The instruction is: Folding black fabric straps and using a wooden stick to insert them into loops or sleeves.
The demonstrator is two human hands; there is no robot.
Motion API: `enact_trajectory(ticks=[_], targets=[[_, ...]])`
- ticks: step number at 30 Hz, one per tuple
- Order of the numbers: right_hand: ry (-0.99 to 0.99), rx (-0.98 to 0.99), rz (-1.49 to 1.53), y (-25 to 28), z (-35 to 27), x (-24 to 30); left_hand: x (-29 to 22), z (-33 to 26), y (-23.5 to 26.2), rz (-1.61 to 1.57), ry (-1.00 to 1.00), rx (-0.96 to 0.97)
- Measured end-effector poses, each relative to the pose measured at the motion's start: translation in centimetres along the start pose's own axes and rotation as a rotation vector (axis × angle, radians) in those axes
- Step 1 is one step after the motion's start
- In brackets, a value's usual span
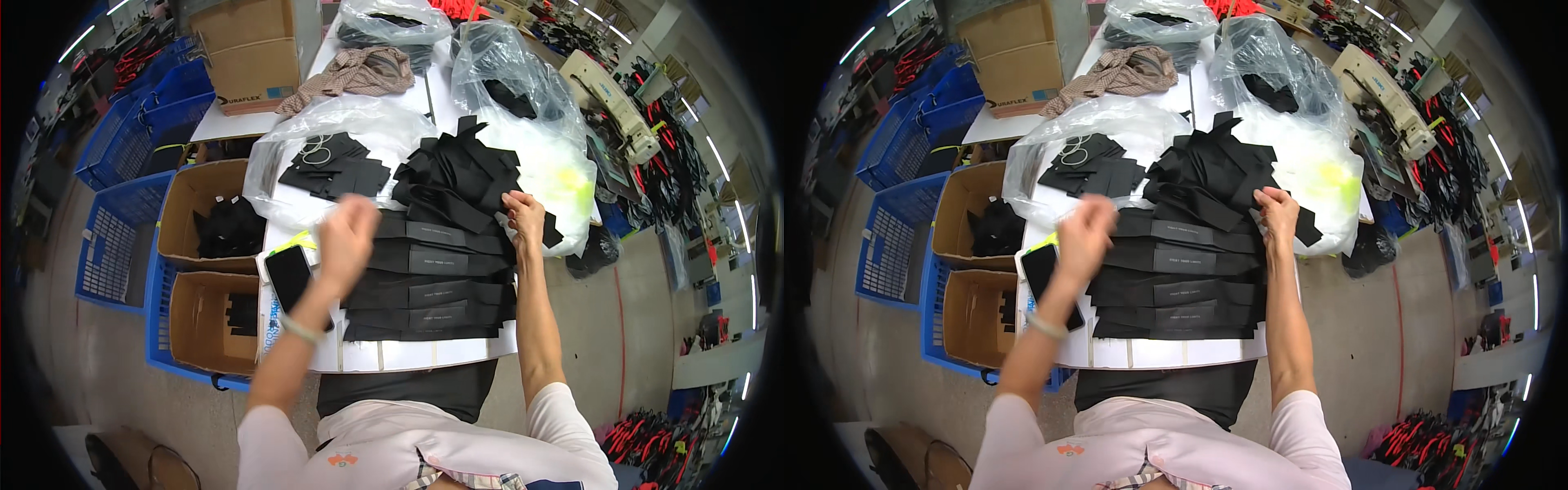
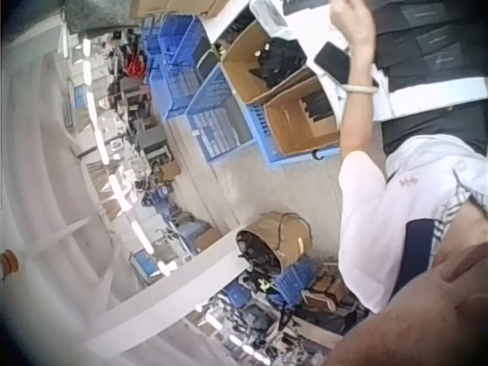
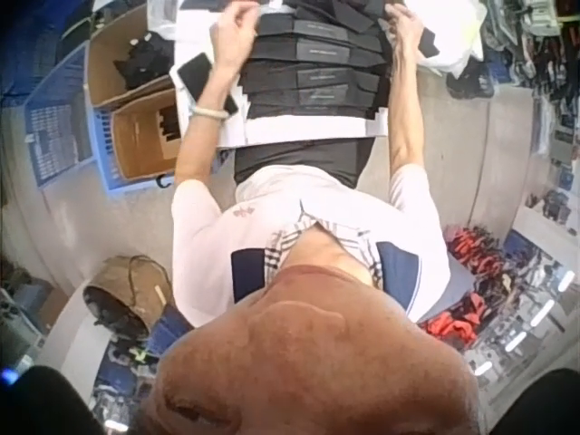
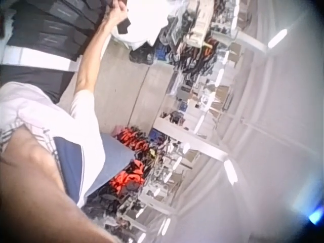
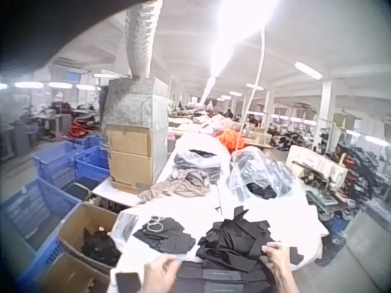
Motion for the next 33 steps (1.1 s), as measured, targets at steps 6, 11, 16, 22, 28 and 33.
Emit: enact_trajectory(ticks=[6, 11, 16, 22, 28, 33], targets=[[0.066, 0.083, 0.072, 1.2, -1.7, 0.7, 12.9, 5.6, 1.0, 0.868, 0.147, 0.377], [0.255, 0.056, 0.154, 4.3, -5.4, 4.1, 17.1, 5.9, 2.4, 0.552, 0.577, 0.096], [0.269, 0.273, 0.121, -1.5, -12.9, 5.7, 16.4, 6.4, 2.9, 0.570, 0.345, 0.101], [0.176, 0.505, 0.092, -4.9, -16.7, 3.2, 17.3, 5.6, 2.4, 0.655, 0.313, -0.006], [0.049, 0.527, 0.145, -4.0, -17.6, 0.4, 7.6, 3.6, -1.4, -0.609, 0.570, -0.031], [0.152, 0.621, 0.278, -7.0, -19.3, 1.6, -2.7, -2.4, -4.7, -1.046, 0.601, 0.128]])
Point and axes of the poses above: each hand's wrist, its own z-axis towards the middle knuckle, its own y-axis out of the back of the hand, x = y × z, the point moved 7 cm from there along z, towards the middle knuckle, and after that the axes turned 13 degrees about -y, right-handed, at the moved point
